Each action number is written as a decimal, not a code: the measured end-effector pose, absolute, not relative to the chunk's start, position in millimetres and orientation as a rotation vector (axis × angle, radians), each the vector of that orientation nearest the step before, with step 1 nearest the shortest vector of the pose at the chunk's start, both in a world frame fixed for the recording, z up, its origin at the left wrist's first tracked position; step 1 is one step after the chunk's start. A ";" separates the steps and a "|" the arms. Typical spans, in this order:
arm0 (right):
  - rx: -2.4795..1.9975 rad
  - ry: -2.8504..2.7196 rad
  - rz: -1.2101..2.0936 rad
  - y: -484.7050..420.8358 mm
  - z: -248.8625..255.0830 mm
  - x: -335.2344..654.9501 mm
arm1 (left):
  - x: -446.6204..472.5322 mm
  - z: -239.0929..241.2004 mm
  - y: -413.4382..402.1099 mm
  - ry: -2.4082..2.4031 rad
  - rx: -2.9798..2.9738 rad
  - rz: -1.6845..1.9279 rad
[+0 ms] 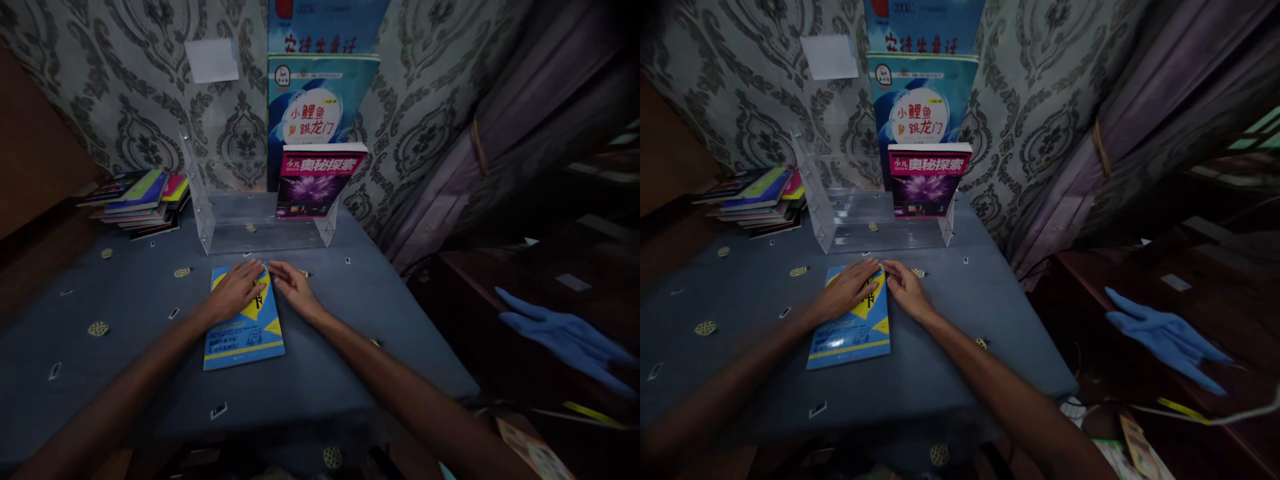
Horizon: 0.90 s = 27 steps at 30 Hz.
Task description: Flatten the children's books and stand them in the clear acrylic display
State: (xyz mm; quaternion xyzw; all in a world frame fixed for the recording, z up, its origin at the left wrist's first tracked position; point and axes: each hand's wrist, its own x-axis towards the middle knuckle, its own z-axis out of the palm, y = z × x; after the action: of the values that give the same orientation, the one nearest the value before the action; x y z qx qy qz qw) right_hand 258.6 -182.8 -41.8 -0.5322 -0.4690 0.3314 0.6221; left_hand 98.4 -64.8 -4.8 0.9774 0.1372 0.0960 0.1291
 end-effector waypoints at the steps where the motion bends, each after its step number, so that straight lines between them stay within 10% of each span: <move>1: -1.214 -1.065 0.767 -182.8 -41.5 259.2 | 100.5 -4.8 -63.6 0.376 2.853 0.258; 27: -1.197 -0.983 0.826 -178.7 -44.3 271.4 | 100.1 -2.5 -62.5 0.288 2.819 0.280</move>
State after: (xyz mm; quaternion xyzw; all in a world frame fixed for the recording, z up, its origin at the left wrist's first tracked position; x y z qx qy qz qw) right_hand 271.4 -178.7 -44.3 -0.5245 -0.4307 0.3618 0.6391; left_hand 100.1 -62.5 -2.5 0.9793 0.1000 0.0971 0.1466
